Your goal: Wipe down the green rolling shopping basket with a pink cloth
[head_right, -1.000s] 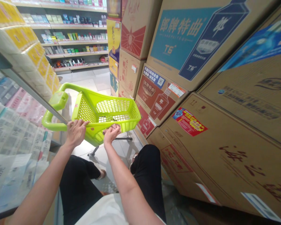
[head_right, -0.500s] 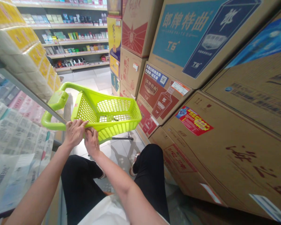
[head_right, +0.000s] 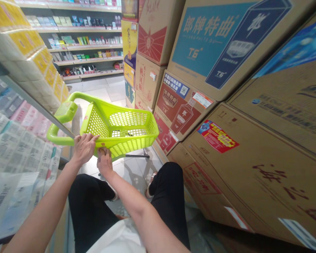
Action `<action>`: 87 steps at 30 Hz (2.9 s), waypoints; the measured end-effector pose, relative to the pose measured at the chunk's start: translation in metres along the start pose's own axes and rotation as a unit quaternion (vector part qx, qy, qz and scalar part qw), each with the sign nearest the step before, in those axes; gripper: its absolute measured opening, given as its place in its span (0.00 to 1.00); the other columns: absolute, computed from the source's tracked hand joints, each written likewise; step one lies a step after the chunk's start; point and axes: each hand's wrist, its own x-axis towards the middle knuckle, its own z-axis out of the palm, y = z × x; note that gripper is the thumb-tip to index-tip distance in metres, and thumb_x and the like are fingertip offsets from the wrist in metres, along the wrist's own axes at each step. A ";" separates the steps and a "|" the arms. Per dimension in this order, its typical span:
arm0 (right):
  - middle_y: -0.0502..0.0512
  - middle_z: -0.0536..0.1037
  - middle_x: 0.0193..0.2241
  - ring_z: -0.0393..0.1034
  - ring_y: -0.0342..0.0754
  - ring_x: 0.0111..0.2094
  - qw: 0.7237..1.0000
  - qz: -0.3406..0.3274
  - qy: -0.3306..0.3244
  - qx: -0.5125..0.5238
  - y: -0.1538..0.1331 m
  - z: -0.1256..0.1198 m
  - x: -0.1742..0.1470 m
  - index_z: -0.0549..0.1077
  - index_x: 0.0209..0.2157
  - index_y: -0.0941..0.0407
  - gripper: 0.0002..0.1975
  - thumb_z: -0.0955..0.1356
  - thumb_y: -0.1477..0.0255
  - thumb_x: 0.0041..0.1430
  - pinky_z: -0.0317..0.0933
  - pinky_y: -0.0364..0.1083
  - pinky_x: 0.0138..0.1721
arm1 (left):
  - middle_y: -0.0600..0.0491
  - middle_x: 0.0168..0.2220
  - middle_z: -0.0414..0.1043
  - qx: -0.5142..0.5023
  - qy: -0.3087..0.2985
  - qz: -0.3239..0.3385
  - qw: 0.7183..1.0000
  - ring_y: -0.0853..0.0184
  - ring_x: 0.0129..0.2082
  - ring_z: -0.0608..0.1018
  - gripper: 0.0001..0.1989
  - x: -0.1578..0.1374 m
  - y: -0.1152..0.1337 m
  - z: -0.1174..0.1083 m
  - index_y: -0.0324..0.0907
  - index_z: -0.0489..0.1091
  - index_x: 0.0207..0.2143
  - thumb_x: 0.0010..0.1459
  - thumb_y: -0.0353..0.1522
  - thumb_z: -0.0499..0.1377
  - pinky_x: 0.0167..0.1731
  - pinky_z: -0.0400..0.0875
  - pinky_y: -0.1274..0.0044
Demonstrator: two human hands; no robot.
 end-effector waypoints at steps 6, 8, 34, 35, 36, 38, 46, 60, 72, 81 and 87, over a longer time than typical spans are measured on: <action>0.63 0.70 0.50 0.65 0.55 0.48 0.995 -0.045 -0.041 -0.083 0.003 -0.016 0.008 0.71 0.59 0.52 0.25 0.66 0.79 0.61 0.71 0.52 0.49 | 0.43 0.45 0.74 0.010 -0.003 0.000 1.000 0.53 0.47 0.70 0.29 0.000 0.002 -0.001 0.44 0.73 0.55 0.68 0.40 0.37 0.51 0.57 0.59; 0.61 0.71 0.48 0.64 0.54 0.46 0.991 -0.063 -0.050 -0.111 0.015 -0.022 0.007 0.72 0.58 0.48 0.24 0.66 0.78 0.62 0.72 0.50 0.45 | 0.44 0.44 0.74 0.015 0.002 0.002 1.000 0.54 0.46 0.70 0.28 -0.001 0.001 0.001 0.45 0.73 0.55 0.68 0.40 0.37 0.51 0.57 0.60; 0.61 0.68 0.46 0.66 0.54 0.50 0.920 0.252 0.300 -0.012 0.133 -0.115 0.042 0.77 0.44 0.55 0.15 0.63 0.76 0.57 0.61 0.53 0.56 | 0.48 0.40 0.72 0.105 0.024 -0.008 0.994 0.55 0.45 0.69 0.20 0.001 -0.007 0.000 0.46 0.73 0.44 0.66 0.49 0.50 0.49 0.53 0.62; 0.62 0.68 0.46 0.66 0.55 0.50 0.911 0.272 0.308 -0.010 0.133 -0.115 0.043 0.76 0.45 0.55 0.16 0.63 0.76 0.57 0.61 0.53 0.56 | 0.48 0.40 0.72 0.106 0.026 -0.009 0.994 0.54 0.45 0.69 0.20 0.001 -0.008 0.000 0.46 0.73 0.44 0.66 0.49 0.50 0.49 0.53 0.62; 0.62 0.68 0.46 0.66 0.56 0.50 0.912 0.277 0.302 -0.008 0.131 -0.112 0.044 0.75 0.46 0.56 0.17 0.63 0.76 0.56 0.61 0.54 0.56 | 0.48 0.40 0.72 0.105 0.030 -0.011 0.994 0.54 0.45 0.69 0.20 0.001 -0.009 0.001 0.46 0.73 0.44 0.65 0.49 0.51 0.49 0.53 0.62; 0.62 0.67 0.47 0.65 0.56 0.51 0.934 0.249 0.257 -0.004 0.122 -0.102 0.044 0.74 0.49 0.56 0.19 0.63 0.77 0.55 0.60 0.55 0.57 | 0.48 0.40 0.72 0.097 0.034 -0.015 0.995 0.54 0.45 0.69 0.19 0.002 -0.012 0.003 0.47 0.73 0.43 0.64 0.49 0.52 0.50 0.53 0.62; 0.62 0.67 0.47 0.66 0.56 0.52 0.946 0.275 0.171 0.032 0.123 -0.085 0.039 0.73 0.46 0.57 0.17 0.63 0.79 0.54 0.60 0.55 0.59 | 0.46 0.41 0.73 0.080 0.017 -0.040 0.996 0.53 0.46 0.70 0.21 0.001 -0.012 -0.002 0.46 0.74 0.44 0.63 0.49 0.52 0.51 0.53 0.60; 0.60 0.68 0.47 0.65 0.53 0.53 0.973 0.179 0.124 0.078 0.103 -0.066 0.044 0.72 0.47 0.54 0.22 0.64 0.78 0.48 0.63 0.51 0.56 | 0.44 0.46 0.75 0.023 -0.065 -0.023 0.997 0.55 0.49 0.71 0.23 0.051 0.081 0.043 0.47 0.71 0.56 0.69 0.42 0.45 0.53 0.56 0.63; 0.61 0.74 0.47 0.64 0.53 0.51 0.916 0.249 0.305 0.073 0.153 -0.107 0.052 0.69 0.44 0.55 0.17 0.61 0.78 0.51 0.59 0.52 0.58 | 0.45 0.41 0.72 0.071 -0.039 -0.041 0.996 0.55 0.45 0.68 0.18 0.048 0.072 0.067 0.49 0.74 0.43 0.70 0.40 0.45 0.48 0.52 0.63; 0.63 0.70 0.47 0.65 0.53 0.51 0.913 0.307 0.243 0.113 0.162 -0.106 0.054 0.68 0.42 0.56 0.15 0.62 0.77 0.51 0.59 0.54 0.58 | 0.45 0.39 0.72 0.072 -0.042 -0.051 0.995 0.55 0.43 0.68 0.20 0.044 0.067 0.062 0.48 0.74 0.40 0.70 0.41 0.43 0.47 0.52 0.63; 0.61 0.71 0.46 0.63 0.52 0.52 0.923 0.228 0.297 0.091 0.154 -0.118 0.054 0.67 0.42 0.54 0.13 0.61 0.75 0.53 0.58 0.53 0.60 | 0.45 0.39 0.71 0.056 -0.044 -0.059 0.996 0.56 0.44 0.68 0.19 0.041 0.065 0.058 0.49 0.75 0.40 0.69 0.40 0.45 0.47 0.52 0.63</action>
